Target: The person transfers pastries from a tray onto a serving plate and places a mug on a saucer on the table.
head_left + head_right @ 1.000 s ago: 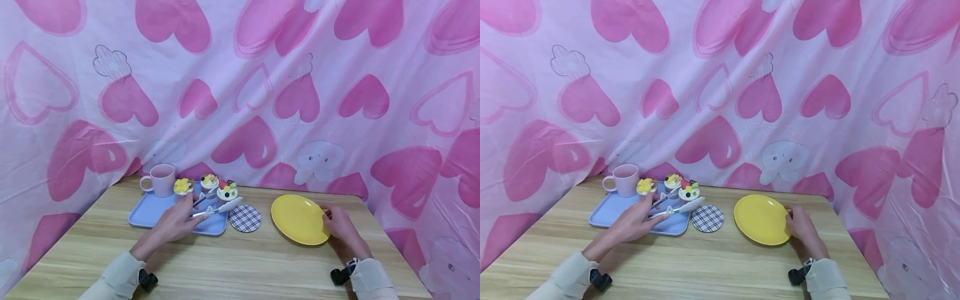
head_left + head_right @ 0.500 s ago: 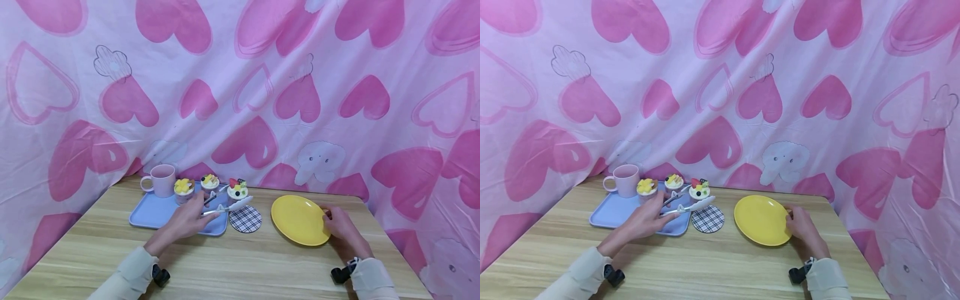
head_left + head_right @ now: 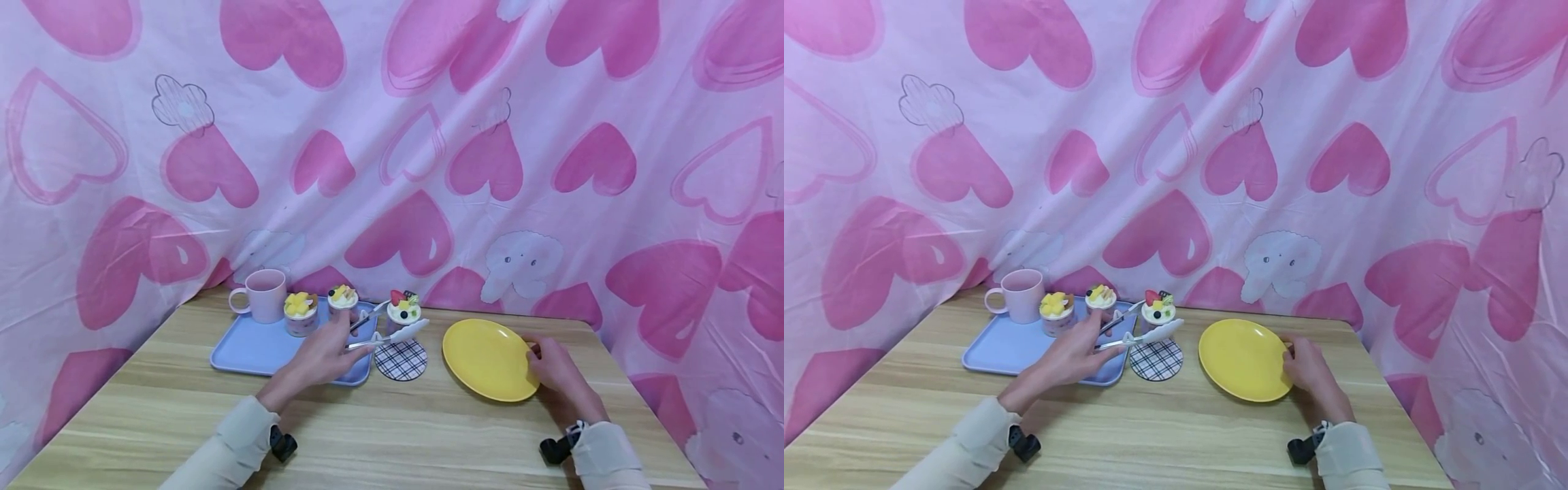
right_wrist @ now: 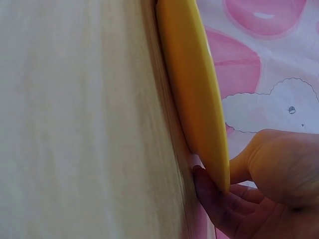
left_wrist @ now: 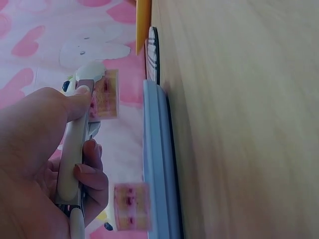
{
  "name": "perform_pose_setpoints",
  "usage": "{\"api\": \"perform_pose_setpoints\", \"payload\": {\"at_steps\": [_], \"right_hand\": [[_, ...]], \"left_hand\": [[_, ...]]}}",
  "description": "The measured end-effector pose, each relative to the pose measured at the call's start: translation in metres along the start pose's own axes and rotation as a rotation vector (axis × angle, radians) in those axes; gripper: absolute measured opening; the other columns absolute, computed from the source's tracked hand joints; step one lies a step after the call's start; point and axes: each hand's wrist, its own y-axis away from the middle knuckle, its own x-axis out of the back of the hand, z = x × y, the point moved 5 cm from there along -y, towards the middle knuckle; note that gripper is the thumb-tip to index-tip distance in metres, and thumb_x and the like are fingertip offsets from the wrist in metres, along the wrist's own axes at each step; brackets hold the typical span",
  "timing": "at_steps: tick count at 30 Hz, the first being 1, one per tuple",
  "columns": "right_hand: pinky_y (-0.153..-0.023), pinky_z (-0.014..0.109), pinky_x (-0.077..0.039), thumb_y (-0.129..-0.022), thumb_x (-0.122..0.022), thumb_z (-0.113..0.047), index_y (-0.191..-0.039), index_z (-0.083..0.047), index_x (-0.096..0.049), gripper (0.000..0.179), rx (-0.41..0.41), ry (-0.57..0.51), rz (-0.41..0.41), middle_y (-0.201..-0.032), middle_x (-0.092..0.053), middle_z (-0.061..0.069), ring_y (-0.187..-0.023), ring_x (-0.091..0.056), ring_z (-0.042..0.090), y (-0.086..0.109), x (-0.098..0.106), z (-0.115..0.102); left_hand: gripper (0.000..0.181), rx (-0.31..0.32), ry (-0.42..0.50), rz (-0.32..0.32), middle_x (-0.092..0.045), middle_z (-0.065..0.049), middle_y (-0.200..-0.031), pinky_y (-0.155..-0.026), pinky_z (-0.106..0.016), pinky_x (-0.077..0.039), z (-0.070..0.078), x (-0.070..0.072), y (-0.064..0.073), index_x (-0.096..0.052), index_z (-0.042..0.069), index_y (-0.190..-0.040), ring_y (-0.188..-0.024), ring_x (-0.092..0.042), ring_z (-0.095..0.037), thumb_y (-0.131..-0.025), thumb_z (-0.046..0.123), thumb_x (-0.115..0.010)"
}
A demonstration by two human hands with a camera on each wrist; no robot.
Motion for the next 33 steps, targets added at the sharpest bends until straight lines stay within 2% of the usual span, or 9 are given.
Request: {"api": "perform_pose_setpoints", "payload": {"at_steps": [5,9,17,21,25,33], "right_hand": [[-0.081,0.040,-0.060,-0.106,-0.053,-0.001,-0.151,0.006,-0.054,0.046,0.016,0.012,0.008,-0.114,-0.069,0.026,-0.095,-0.064,0.031,0.000,-0.001,0.000],[-0.083,0.043,-0.060,-0.106,-0.054,-0.001,-0.151,0.006,-0.054,0.046,0.021,0.011,0.012,-0.115,-0.069,0.026,-0.096,-0.064,0.031,0.001,0.000,0.000],[-0.080,0.039,-0.060,-0.106,-0.053,-0.001,-0.152,0.006,-0.053,0.046,0.005,0.002,0.007,-0.115,-0.068,0.027,-0.095,-0.064,0.031,0.003,-0.001,-0.001],[-0.079,0.039,-0.060,-0.106,-0.053,0.000,-0.152,0.006,-0.053,0.046,-0.002,-0.004,0.013,-0.114,-0.068,0.027,-0.094,-0.064,0.031,0.003,-0.001,-0.002],[-0.079,0.039,-0.059,-0.106,-0.053,0.000,-0.151,0.006,-0.053,0.046,-0.002,-0.003,0.020,-0.114,-0.068,0.026,-0.094,-0.063,0.031,0.003,-0.001,-0.002],[-0.080,0.041,-0.060,-0.106,-0.055,0.000,-0.151,0.006,-0.054,0.045,0.005,0.010,0.025,-0.114,-0.069,0.026,-0.094,-0.063,0.031,0.002,0.000,-0.004]], "left_hand": [[0.070,-0.022,-0.006,-0.001,-0.063,-0.003,-0.102,-0.070,-0.030,-0.052,0.007,-0.004,-0.004,-0.049,0.007,-0.145,-0.079,-0.058,-0.012,-0.098,0.049,-0.080],[0.063,-0.013,0.000,-0.020,-0.058,0.001,-0.094,-0.064,-0.029,-0.049,0.012,-0.010,-0.009,-0.052,0.011,-0.137,-0.076,-0.056,-0.012,-0.098,0.051,-0.079],[0.058,-0.037,0.043,-0.043,-0.063,-0.006,-0.103,-0.062,-0.027,-0.048,0.022,-0.026,-0.015,-0.051,0.011,-0.135,-0.077,-0.057,-0.013,-0.099,0.048,-0.078],[0.060,-0.053,0.046,-0.048,-0.062,-0.004,-0.098,-0.060,-0.027,-0.046,0.027,-0.034,-0.018,-0.052,0.011,-0.137,-0.074,-0.055,-0.012,-0.099,0.049,-0.078],[0.064,-0.047,0.053,-0.064,-0.061,-0.004,-0.098,-0.066,-0.029,-0.048,0.031,-0.041,-0.021,-0.050,0.011,-0.140,-0.079,-0.057,-0.013,-0.099,0.052,-0.077],[0.063,-0.059,0.064,-0.062,-0.067,-0.007,-0.117,-0.083,-0.039,-0.056,0.039,-0.053,-0.022,-0.051,0.011,-0.140,-0.095,-0.062,-0.016,-0.099,0.051,-0.077]]}}
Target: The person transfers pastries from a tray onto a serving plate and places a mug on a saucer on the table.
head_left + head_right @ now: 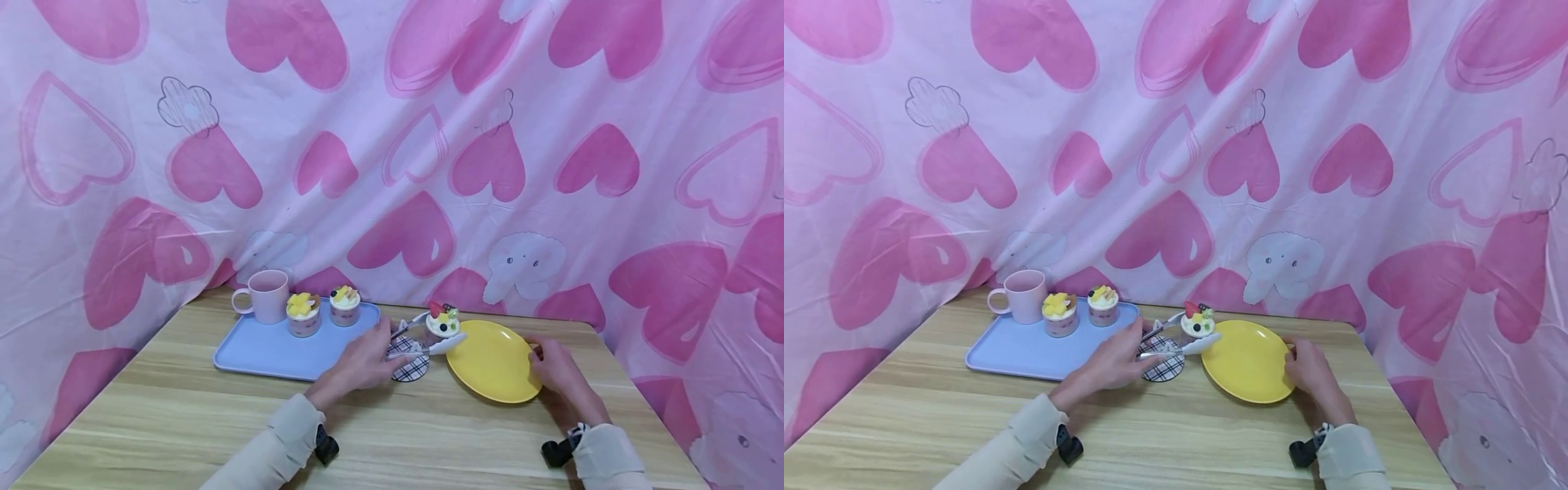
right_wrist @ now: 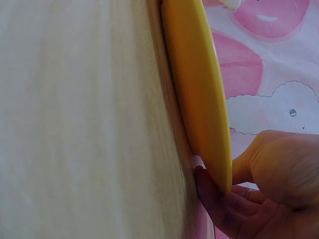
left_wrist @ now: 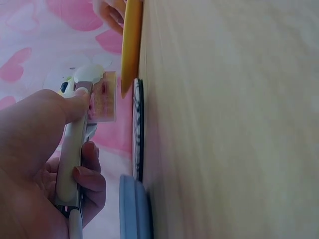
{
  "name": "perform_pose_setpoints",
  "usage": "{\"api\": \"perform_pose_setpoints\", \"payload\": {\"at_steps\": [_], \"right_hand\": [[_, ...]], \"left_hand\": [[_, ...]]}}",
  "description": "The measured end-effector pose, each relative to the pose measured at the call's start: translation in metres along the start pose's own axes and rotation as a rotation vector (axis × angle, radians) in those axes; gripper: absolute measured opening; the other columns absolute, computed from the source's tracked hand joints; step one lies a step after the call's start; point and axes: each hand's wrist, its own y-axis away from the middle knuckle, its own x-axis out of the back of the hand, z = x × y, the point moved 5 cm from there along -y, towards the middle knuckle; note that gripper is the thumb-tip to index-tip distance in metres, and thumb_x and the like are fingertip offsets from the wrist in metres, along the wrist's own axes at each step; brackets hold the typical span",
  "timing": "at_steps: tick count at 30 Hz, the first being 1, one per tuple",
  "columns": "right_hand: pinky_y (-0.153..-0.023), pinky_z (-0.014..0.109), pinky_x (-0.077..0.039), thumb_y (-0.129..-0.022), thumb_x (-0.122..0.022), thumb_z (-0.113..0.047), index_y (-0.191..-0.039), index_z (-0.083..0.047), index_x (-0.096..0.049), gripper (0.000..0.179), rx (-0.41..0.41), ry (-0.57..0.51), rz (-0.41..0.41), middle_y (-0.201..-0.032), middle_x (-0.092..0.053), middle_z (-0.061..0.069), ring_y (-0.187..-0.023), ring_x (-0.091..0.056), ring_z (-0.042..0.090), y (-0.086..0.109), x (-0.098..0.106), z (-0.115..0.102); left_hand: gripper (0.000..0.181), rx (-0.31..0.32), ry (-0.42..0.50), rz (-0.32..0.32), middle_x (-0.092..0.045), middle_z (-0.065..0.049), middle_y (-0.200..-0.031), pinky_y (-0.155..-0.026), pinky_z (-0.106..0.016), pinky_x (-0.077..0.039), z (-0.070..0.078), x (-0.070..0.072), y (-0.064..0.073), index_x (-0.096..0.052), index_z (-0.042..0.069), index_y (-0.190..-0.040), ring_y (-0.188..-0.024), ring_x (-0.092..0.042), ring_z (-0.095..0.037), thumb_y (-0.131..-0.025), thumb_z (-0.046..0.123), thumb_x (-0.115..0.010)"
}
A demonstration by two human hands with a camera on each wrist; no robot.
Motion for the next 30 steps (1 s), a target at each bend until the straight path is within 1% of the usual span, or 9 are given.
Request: {"api": "perform_pose_setpoints", "payload": {"at_steps": [2,6,11,16,19,25,30], "right_hand": [[-0.080,0.041,-0.060,-0.105,-0.055,-0.001,-0.150,0.006,-0.054,0.045,-0.001,-0.001,0.000,-0.113,-0.069,0.026,-0.094,-0.063,0.031,0.000,0.000,0.000],[-0.082,0.042,-0.060,-0.105,-0.055,-0.001,-0.149,0.006,-0.056,0.044,0.012,0.008,0.012,-0.113,-0.069,0.026,-0.094,-0.064,0.031,0.000,0.001,0.001],[-0.081,0.042,-0.060,-0.105,-0.055,0.000,-0.148,0.007,-0.056,0.044,0.014,0.004,0.013,-0.114,-0.069,0.027,-0.094,-0.064,0.031,0.001,0.001,0.001],[-0.081,0.042,-0.060,-0.104,-0.055,0.000,-0.147,0.007,-0.057,0.044,0.023,0.007,0.020,-0.113,-0.070,0.027,-0.094,-0.065,0.032,0.001,0.001,0.001],[-0.081,0.042,-0.060,-0.104,-0.055,0.000,-0.147,0.006,-0.057,0.044,0.026,0.003,0.023,-0.112,-0.071,0.027,-0.094,-0.065,0.032,0.000,0.001,0.001],[-0.076,0.037,-0.059,-0.105,-0.052,0.000,-0.150,0.006,-0.055,0.045,0.002,-0.012,0.011,-0.114,-0.070,0.027,-0.093,-0.065,0.030,-0.001,0.000,0.002],[-0.075,0.036,-0.057,-0.105,-0.053,-0.001,-0.149,0.005,-0.057,0.045,0.009,0.005,0.021,-0.111,-0.070,0.025,-0.091,-0.064,0.030,-0.001,0.000,0.002]], "left_hand": [[0.064,0.004,0.001,-0.006,-0.066,-0.006,-0.115,-0.081,-0.037,-0.055,0.002,-0.002,-0.001,-0.051,0.011,-0.140,-0.094,-0.062,-0.015,-0.099,0.053,-0.076],[0.064,0.013,0.005,-0.023,-0.063,-0.002,-0.106,-0.074,-0.033,-0.052,0.006,-0.007,-0.004,-0.052,0.012,-0.141,-0.088,-0.060,-0.015,-0.099,0.055,-0.076],[0.063,0.019,0.000,-0.030,-0.058,0.002,-0.098,-0.069,-0.031,-0.048,0.011,-0.013,-0.010,-0.053,0.013,-0.138,-0.083,-0.058,-0.014,-0.098,0.055,-0.077],[0.060,0.028,0.014,-0.021,-0.056,0.000,-0.090,-0.064,-0.031,-0.045,0.017,-0.017,-0.019,-0.054,0.013,-0.134,-0.077,-0.056,-0.015,-0.097,0.054,-0.078],[0.060,0.024,0.016,-0.012,-0.057,0.000,-0.090,-0.064,-0.030,-0.046,0.021,-0.021,-0.023,-0.055,0.012,-0.132,-0.077,-0.056,-0.014,-0.096,0.053,-0.080],[0.056,-0.002,0.029,0.014,-0.062,-0.001,-0.094,-0.068,-0.030,-0.048,0.027,-0.030,-0.031,-0.058,0.012,-0.128,-0.080,-0.057,-0.014,-0.096,0.051,-0.081],[0.057,0.009,0.054,-0.005,-0.063,0.000,-0.097,-0.069,-0.030,-0.048,0.031,-0.038,-0.035,-0.057,0.014,-0.128,-0.082,-0.057,-0.013,-0.095,0.055,-0.080]]}}
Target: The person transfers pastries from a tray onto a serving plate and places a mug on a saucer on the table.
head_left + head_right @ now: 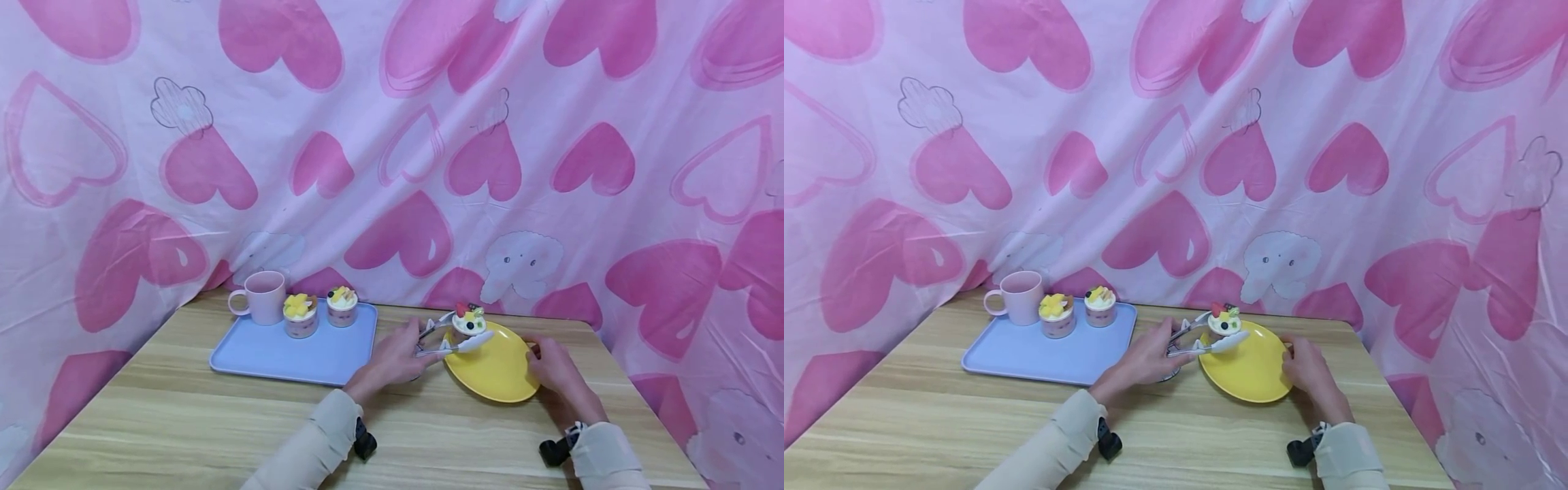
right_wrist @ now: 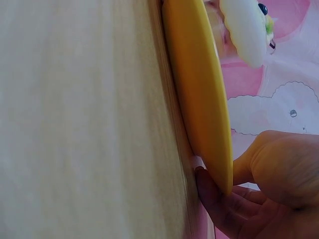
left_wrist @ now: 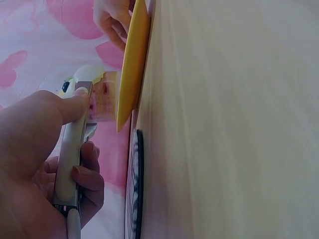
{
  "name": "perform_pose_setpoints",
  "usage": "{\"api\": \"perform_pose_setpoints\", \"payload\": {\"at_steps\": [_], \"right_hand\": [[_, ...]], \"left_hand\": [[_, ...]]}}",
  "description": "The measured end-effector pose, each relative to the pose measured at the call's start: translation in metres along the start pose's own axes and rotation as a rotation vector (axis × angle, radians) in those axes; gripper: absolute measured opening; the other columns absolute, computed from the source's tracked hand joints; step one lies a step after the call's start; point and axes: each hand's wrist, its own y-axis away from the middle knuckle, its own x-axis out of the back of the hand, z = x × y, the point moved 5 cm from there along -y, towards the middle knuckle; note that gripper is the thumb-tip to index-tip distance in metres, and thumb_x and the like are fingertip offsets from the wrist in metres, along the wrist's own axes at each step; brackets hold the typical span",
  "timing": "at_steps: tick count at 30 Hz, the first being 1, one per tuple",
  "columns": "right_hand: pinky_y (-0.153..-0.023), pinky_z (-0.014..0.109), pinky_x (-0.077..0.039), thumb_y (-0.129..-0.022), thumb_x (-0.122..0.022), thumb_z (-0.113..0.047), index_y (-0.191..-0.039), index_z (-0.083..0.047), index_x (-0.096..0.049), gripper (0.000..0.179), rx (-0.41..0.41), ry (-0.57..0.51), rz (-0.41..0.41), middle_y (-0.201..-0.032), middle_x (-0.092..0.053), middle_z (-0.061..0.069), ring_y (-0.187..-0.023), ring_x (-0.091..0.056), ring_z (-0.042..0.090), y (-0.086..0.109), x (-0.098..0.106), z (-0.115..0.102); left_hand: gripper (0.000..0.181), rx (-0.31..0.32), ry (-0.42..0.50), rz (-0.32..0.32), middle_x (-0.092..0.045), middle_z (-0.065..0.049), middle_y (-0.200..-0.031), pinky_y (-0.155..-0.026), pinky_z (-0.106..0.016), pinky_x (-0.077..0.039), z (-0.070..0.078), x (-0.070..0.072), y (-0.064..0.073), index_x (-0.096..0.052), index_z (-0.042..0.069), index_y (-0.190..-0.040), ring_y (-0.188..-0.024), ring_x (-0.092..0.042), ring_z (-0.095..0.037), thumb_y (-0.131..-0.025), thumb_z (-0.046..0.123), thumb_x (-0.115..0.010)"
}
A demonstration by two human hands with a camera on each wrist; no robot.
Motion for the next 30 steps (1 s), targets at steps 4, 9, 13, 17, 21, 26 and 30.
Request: {"api": "perform_pose_setpoints", "payload": {"at_steps": [4,9,13,17,21,26,30], "right_hand": [[-0.078,0.039,-0.058,-0.105,-0.054,-0.001,-0.150,0.005,-0.056,0.045,-0.015,-0.004,-0.007,-0.113,-0.070,0.026,-0.093,-0.064,0.031,0.001,-0.001,0.000],[-0.080,0.041,-0.059,-0.105,-0.054,-0.001,-0.150,0.005,-0.056,0.045,-0.016,-0.004,-0.006,-0.114,-0.069,0.026,-0.094,-0.064,0.032,0.001,-0.001,0.000],[-0.080,0.042,-0.059,-0.104,-0.054,0.000,-0.148,0.006,-0.057,0.045,-0.010,-0.006,-0.003,-0.112,-0.070,0.025,-0.094,-0.064,0.032,0.001,-0.001,-0.001],[-0.081,0.042,-0.058,-0.104,-0.054,0.000,-0.148,0.005,-0.057,0.045,-0.014,-0.003,0.000,-0.113,-0.070,0.025,-0.095,-0.064,0.032,0.000,-0.001,0.000],[-0.078,0.038,-0.059,-0.105,-0.054,0.000,-0.153,0.002,-0.054,0.048,-0.055,-0.053,-0.028,-0.117,-0.068,0.025,-0.096,-0.063,0.031,0.000,-0.004,0.000],[-0.078,0.036,-0.059,-0.107,-0.053,-0.001,-0.156,0.001,-0.052,0.049,-0.069,-0.062,-0.042,-0.120,-0.066,0.025,-0.097,-0.062,0.032,0.000,-0.005,0.001],[-0.076,0.036,-0.058,-0.106,-0.053,-0.001,-0.155,0.001,-0.052,0.049,-0.052,-0.046,-0.033,-0.118,-0.066,0.025,-0.095,-0.062,0.031,0.000,-0.004,0.001]], "left_hand": [[0.056,0.018,0.038,-0.008,-0.063,-0.002,-0.100,-0.067,-0.029,-0.047,0.003,-0.006,-0.004,-0.057,0.014,-0.127,-0.082,-0.057,-0.014,-0.096,0.054,-0.080],[0.054,0.035,0.089,-0.002,-0.064,-0.004,-0.102,-0.068,-0.029,-0.047,0.009,-0.012,-0.010,-0.058,0.012,-0.125,-0.083,-0.057,-0.014,-0.095,0.050,-0.082],[0.052,0.042,0.110,-0.007,-0.064,-0.004,-0.104,-0.070,-0.030,-0.048,0.013,-0.019,-0.013,-0.057,0.013,-0.125,-0.085,-0.057,-0.014,-0.096,0.049,-0.082],[0.052,0.072,0.126,-0.010,-0.063,-0.005,-0.104,-0.070,-0.030,-0.048,0.013,-0.026,-0.017,-0.056,0.014,-0.123,-0.086,-0.058,-0.015,-0.096,0.051,-0.081],[0.054,0.096,0.115,-0.002,-0.061,-0.001,-0.102,-0.071,-0.031,-0.048,0.013,-0.030,-0.020,-0.056,0.016,-0.125,-0.087,-0.058,-0.016,-0.095,0.054,-0.080],[0.056,0.094,0.098,0.012,-0.062,0.001,-0.104,-0.072,-0.031,-0.049,0.015,-0.033,-0.024,-0.056,0.018,-0.128,-0.088,-0.058,-0.015,-0.095,0.055,-0.081],[0.054,0.086,0.099,0.016,-0.061,0.002,-0.103,-0.073,-0.031,-0.049,0.017,-0.035,-0.025,-0.056,0.018,-0.127,-0.088,-0.058,-0.015,-0.095,0.053,-0.082]]}}
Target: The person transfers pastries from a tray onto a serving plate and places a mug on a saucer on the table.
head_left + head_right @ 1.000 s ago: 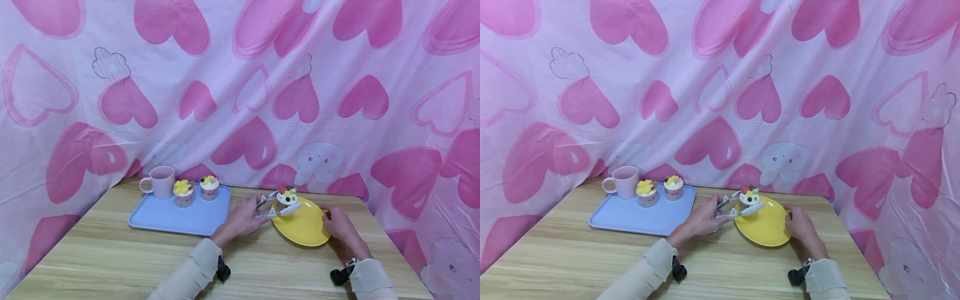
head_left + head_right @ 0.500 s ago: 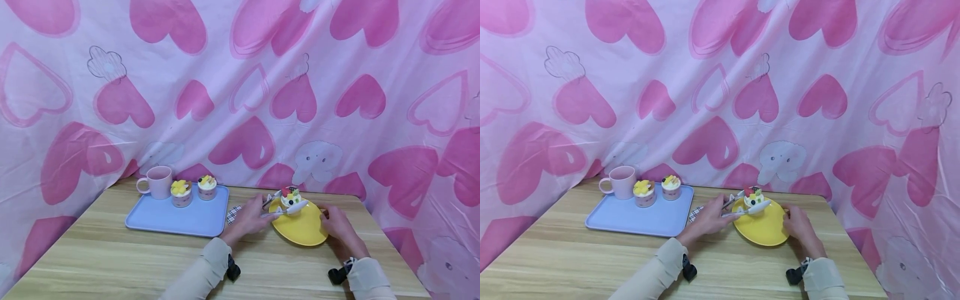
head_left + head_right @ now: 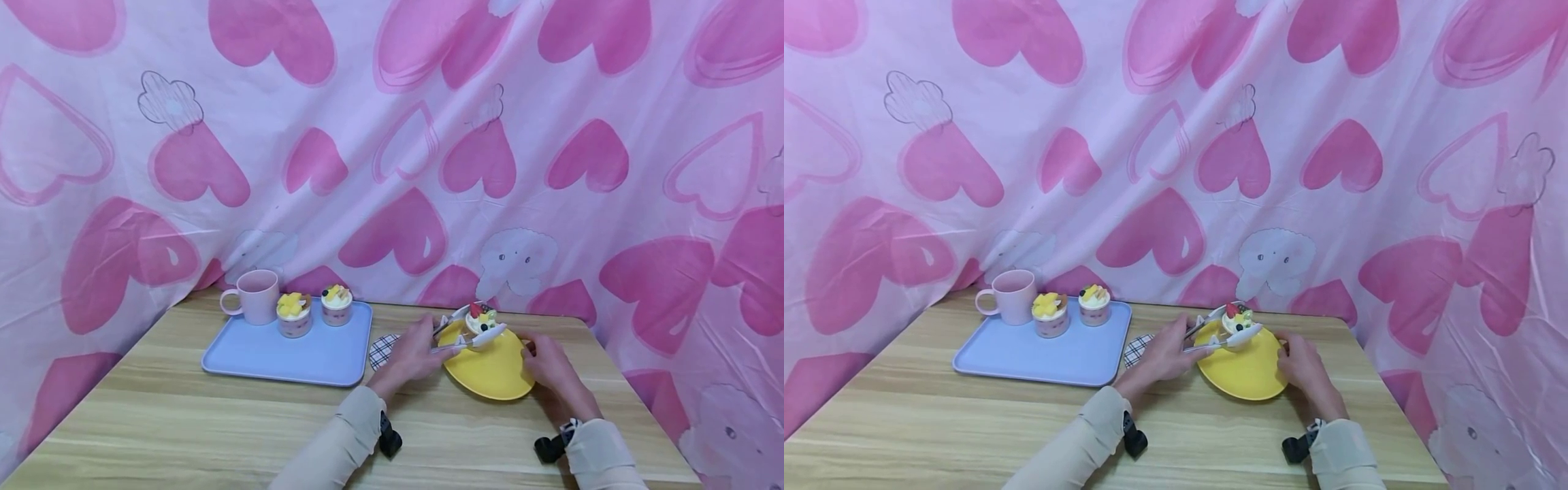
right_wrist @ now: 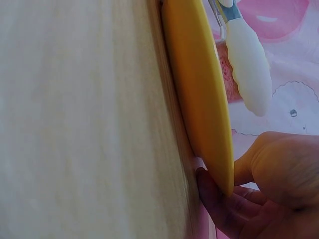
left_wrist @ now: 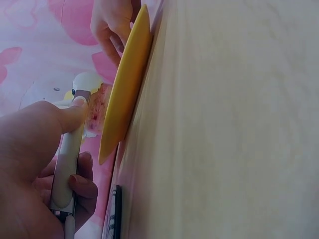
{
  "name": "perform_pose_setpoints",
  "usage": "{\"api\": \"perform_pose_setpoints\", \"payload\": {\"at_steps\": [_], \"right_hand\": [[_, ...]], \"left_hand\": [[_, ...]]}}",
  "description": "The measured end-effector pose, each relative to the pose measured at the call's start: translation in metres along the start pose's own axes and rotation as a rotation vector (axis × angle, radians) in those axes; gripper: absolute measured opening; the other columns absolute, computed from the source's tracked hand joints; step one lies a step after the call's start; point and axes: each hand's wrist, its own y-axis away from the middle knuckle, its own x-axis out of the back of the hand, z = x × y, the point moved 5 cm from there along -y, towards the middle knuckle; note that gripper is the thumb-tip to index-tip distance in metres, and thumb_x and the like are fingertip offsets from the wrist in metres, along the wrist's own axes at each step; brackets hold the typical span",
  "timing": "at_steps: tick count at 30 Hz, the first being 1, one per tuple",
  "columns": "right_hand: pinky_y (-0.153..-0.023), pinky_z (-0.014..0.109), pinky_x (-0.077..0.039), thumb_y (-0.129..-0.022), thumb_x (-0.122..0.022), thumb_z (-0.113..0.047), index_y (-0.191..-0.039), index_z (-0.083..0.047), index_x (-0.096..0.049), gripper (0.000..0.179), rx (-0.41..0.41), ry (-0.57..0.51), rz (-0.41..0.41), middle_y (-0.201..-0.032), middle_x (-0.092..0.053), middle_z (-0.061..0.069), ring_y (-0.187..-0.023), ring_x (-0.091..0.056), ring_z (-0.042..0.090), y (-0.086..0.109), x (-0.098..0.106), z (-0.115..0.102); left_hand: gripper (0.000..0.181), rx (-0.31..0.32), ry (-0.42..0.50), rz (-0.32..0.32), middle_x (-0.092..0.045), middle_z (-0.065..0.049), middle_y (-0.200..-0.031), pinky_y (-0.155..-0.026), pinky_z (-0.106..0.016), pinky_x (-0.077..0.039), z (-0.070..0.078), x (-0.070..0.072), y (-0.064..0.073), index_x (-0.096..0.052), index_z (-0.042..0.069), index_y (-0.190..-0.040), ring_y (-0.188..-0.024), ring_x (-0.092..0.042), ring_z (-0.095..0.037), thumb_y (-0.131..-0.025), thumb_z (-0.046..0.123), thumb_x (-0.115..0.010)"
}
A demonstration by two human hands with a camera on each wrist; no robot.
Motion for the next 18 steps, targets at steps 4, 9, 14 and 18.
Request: {"api": "perform_pose_setpoints", "payload": {"at_steps": [4,9,14,18], "right_hand": [[-0.071,0.033,-0.057,-0.104,-0.053,0.002,-0.158,-0.002,-0.050,0.054,-0.007,-0.072,-0.019,-0.116,-0.064,0.022,-0.090,-0.061,0.029,0.0006,-0.0021,-0.0006],[-0.069,0.033,-0.058,-0.102,-0.055,0.003,-0.160,-0.006,-0.051,0.059,-0.006,-0.106,-0.024,-0.116,-0.062,0.022,-0.088,-0.061,0.029,0.0019,-0.0025,-0.0012],[-0.070,0.033,-0.058,-0.101,-0.056,0.003,-0.160,-0.006,-0.050,0.060,-0.004,-0.102,-0.023,-0.116,-0.062,0.021,-0.088,-0.061,0.028,0.0021,-0.0015,-0.0016],[-0.068,0.033,-0.058,-0.101,-0.055,0.003,-0.160,-0.007,-0.051,0.060,-0.010,-0.105,-0.027,-0.115,-0.062,0.021,-0.086,-0.061,0.028,0.0021,-0.0009,-0.0015]], "left_hand": [[0.053,-0.018,0.007,0.001,-0.061,0.002,-0.101,-0.073,-0.031,-0.049,0.0013,-0.0010,0.0003,-0.056,0.017,-0.126,-0.087,-0.058,-0.015,-0.095,0.051,-0.082],[0.057,-0.021,0.037,-0.002,-0.064,-0.003,-0.104,-0.071,-0.031,-0.048,0.0031,-0.0005,0.0008,-0.057,0.015,-0.128,-0.085,-0.058,-0.015,-0.093,0.050,-0.084],[0.062,-0.006,0.057,-0.005,-0.065,-0.004,-0.105,-0.070,-0.031,-0.048,0.0020,-0.0007,0.0000,-0.056,0.015,-0.132,-0.085,-0.058,-0.015,-0.092,0.052,-0.085],[0.063,-0.008,0.064,-0.010,-0.064,-0.001,-0.105,-0.074,-0.030,-0.049,-0.0004,-0.0010,-0.0005,-0.055,0.016,-0.133,-0.087,-0.058,-0.014,-0.091,0.051,-0.087]]}}
